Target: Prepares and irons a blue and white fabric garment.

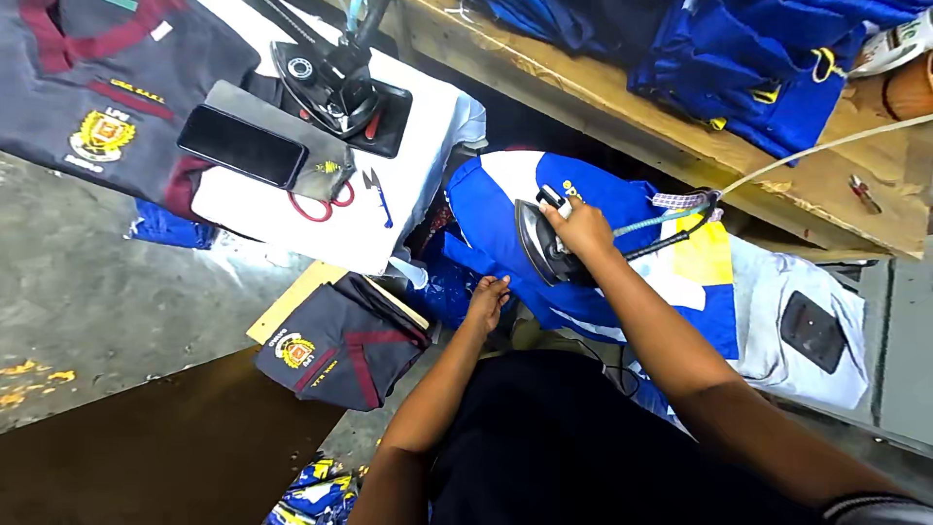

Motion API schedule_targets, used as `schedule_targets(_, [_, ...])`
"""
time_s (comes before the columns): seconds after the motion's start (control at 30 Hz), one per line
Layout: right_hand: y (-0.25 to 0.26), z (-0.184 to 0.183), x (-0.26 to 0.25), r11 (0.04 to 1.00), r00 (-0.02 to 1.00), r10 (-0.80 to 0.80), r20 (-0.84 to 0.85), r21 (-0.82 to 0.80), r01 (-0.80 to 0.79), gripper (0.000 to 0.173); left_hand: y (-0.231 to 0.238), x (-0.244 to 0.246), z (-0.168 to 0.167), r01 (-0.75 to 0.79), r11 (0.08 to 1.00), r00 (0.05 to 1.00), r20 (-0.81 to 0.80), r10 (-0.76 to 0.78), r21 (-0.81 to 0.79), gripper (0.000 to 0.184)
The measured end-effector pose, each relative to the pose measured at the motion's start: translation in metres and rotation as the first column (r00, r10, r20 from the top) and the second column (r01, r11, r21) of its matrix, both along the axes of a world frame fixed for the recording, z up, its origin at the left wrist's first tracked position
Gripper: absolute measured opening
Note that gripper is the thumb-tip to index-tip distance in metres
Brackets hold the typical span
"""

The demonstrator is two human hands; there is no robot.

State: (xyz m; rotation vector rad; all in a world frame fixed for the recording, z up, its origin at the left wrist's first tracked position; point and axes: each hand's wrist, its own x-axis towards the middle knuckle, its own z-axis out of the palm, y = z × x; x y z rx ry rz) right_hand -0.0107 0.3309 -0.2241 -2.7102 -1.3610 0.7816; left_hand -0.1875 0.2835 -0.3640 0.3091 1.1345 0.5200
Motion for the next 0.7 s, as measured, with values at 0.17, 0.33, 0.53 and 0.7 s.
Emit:
schedule_targets(0.17, [0.024,0.0,-0.009,0.999,0.999,0.04,-0.003,0.016,-0.04,0.07,0.002,-0.001,0.003,-0.04,0.999,0.999,0.005,0.04,0.002,0.017])
schedule_targets(0.33, [-0.012,0.002,-0.015,0.985,0.987,0.162,-0.003,-0.059,-0.162,0.07,-0.002,-0.001,-0.001,-0.077,0.997,0.996,0.03,0.078,-0.023,0.015])
schedule_targets(0.53, [-0.042,0.002,0.008,0.979,0.98,0.199,-0.021,-0.033,-0.2,0.068,-0.002,0.0,0.003,-0.033,0.999,0.999,0.027,0.033,-0.011,0.021])
schedule_targets(0.7, [-0.037,0.01,0.044,0.997,0.999,-0.025,-0.032,0.076,0.027,0.067,-0.018,0.004,0.005,0.136,0.989,0.99,0.035,-0.138,0.054,0.033])
